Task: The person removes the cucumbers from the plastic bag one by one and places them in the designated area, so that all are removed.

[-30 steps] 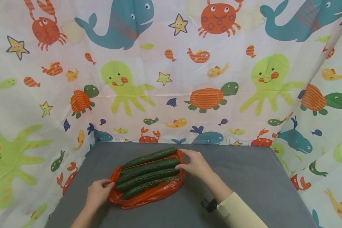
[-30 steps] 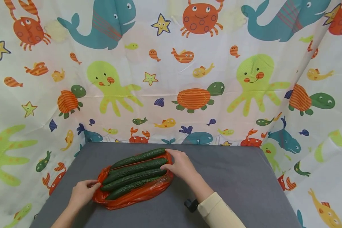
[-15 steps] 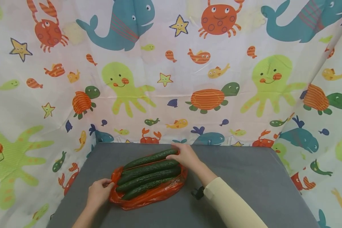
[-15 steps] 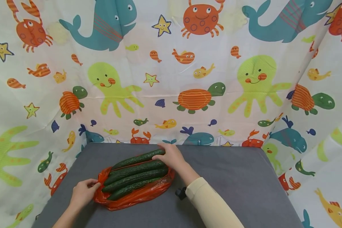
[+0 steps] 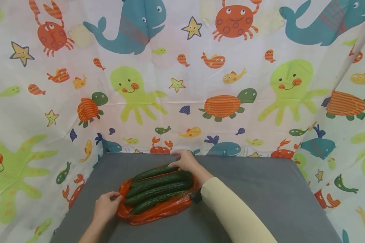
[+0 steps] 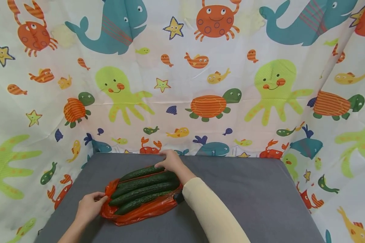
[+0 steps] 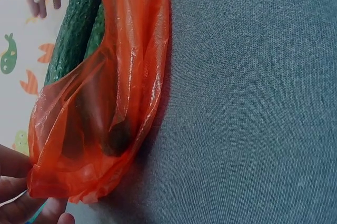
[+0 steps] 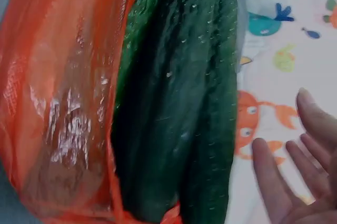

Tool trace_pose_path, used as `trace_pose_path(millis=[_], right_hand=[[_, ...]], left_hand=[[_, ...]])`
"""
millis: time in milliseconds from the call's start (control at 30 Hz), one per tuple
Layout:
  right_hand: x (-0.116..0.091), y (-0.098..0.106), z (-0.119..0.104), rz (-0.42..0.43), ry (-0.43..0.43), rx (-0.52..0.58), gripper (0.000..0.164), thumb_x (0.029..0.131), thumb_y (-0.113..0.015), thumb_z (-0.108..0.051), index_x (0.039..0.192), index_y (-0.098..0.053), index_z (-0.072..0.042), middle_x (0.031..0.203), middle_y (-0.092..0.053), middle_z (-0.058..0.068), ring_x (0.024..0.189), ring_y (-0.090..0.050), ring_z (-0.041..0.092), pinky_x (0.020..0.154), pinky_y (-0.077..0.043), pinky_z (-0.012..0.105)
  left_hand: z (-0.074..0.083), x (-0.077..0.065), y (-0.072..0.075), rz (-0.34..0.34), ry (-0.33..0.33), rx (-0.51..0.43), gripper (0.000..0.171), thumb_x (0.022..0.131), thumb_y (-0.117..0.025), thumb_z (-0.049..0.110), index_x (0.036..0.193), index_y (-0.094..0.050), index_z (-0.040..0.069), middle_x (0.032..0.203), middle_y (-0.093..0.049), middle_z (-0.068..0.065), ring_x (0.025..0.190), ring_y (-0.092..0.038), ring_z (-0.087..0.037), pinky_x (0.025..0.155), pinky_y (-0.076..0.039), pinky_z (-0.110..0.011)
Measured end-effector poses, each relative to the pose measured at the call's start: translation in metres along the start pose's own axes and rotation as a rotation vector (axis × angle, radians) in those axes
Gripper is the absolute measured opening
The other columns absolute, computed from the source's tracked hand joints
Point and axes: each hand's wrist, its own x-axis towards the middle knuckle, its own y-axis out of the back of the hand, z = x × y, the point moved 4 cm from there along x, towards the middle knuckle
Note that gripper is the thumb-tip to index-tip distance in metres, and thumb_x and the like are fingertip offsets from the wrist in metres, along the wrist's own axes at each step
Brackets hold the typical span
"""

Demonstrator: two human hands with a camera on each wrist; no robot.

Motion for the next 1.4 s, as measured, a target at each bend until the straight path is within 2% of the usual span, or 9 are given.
trace_pose_path(millis=[100,233,367,467,700,800,1000,1200,1400], right_hand=[[0.009,-0.009,0.003,-0.027,-0.029,0.026,0.052,0.088,-0.08,-0.016,0.137,-0.062,-0.016,0.136,-0.06,0.021,0.106,-0.068,0.034,0.08,-0.059,0.051],[0.019,-0.018,0.012,-0.039,-0.06,0.057,0.052,0.089,-0.079,-0.013,0.137,-0.062,-0.016,0.137,-0.059,0.021,0.114,-0.065,0.032,0.078,-0.059,0.046],[0.026,-0.022,0.021,-0.051,-0.091,0.064,0.051,0.089,-0.078,-0.011,0.138,-0.062,-0.015,0.138,-0.059,0.021,0.113,-0.066,0.032,0.079,-0.059,0.043],[0.03,-0.024,0.027,-0.061,-0.089,-0.013,0.05,0.089,-0.078,-0.013,0.137,-0.062,-0.014,0.138,-0.059,0.021,0.114,-0.065,0.033,0.084,-0.058,0.045],[0.04,-0.032,0.037,-0.095,-0.105,-0.291,0.052,0.089,-0.079,-0.017,0.138,-0.062,-0.015,0.144,-0.057,0.011,0.134,-0.051,0.033,0.101,-0.049,0.049],[0.045,-0.037,0.035,-0.117,-0.117,-0.335,0.053,0.09,-0.078,-0.014,0.14,-0.06,-0.014,0.146,-0.056,0.009,0.137,-0.049,0.032,0.105,-0.047,0.049],[0.051,-0.049,0.033,-0.191,-0.122,-0.449,0.056,0.094,-0.073,-0.022,0.146,-0.055,-0.017,0.15,-0.053,0.006,0.142,-0.044,0.031,0.11,-0.043,0.047],[0.052,-0.05,0.035,-0.16,-0.173,-0.487,0.048,0.093,-0.075,-0.024,0.139,-0.062,-0.019,0.145,-0.058,0.004,0.142,-0.043,0.031,0.109,-0.044,0.046],[0.054,-0.053,0.034,-0.121,-0.17,-0.508,0.043,0.09,-0.078,-0.024,0.132,-0.069,-0.019,0.14,-0.062,0.003,0.14,-0.045,0.03,0.107,-0.046,0.045]], left_hand=[[-0.001,-0.001,0.0,-0.004,0.009,0.002,0.024,0.095,-0.068,0.021,0.105,-0.075,0.001,0.088,-0.074,-0.006,0.084,-0.066,-0.024,0.073,-0.052,-0.044],[0.0,-0.002,0.002,0.008,0.004,0.009,0.024,0.095,-0.068,0.022,0.105,-0.076,0.001,0.088,-0.075,-0.007,0.086,-0.067,-0.027,0.075,-0.051,-0.047],[0.002,0.0,0.002,0.014,-0.003,0.009,0.025,0.095,-0.068,0.023,0.105,-0.076,0.001,0.09,-0.075,-0.007,0.087,-0.068,-0.028,0.076,-0.052,-0.048],[0.003,0.002,0.0,0.016,-0.014,0.007,0.025,0.095,-0.069,0.023,0.105,-0.076,0.002,0.09,-0.076,-0.007,0.085,-0.068,-0.026,0.075,-0.053,-0.047],[0.008,0.003,-0.003,-0.005,-0.017,-0.009,0.025,0.095,-0.068,0.023,0.105,-0.076,0.002,0.09,-0.075,-0.007,0.086,-0.069,-0.025,0.076,-0.053,-0.048],[0.008,0.003,-0.002,-0.008,-0.015,-0.02,0.026,0.095,-0.068,0.023,0.106,-0.076,0.002,0.09,-0.075,-0.007,0.087,-0.068,-0.025,0.076,-0.053,-0.048],[-0.001,0.004,-0.002,-0.003,0.005,-0.009,0.025,0.094,-0.068,0.024,0.106,-0.076,0.003,0.09,-0.075,-0.006,0.087,-0.068,-0.025,0.075,-0.053,-0.046],[-0.003,0.006,-0.005,-0.015,-0.005,-0.011,0.026,0.095,-0.068,0.025,0.107,-0.076,0.003,0.09,-0.075,-0.005,0.088,-0.068,-0.024,0.075,-0.053,-0.045],[-0.001,0.005,-0.002,-0.013,0.006,-0.028,0.027,0.096,-0.068,0.025,0.108,-0.075,0.003,0.089,-0.074,-0.004,0.083,-0.066,-0.02,0.068,-0.051,-0.037]])
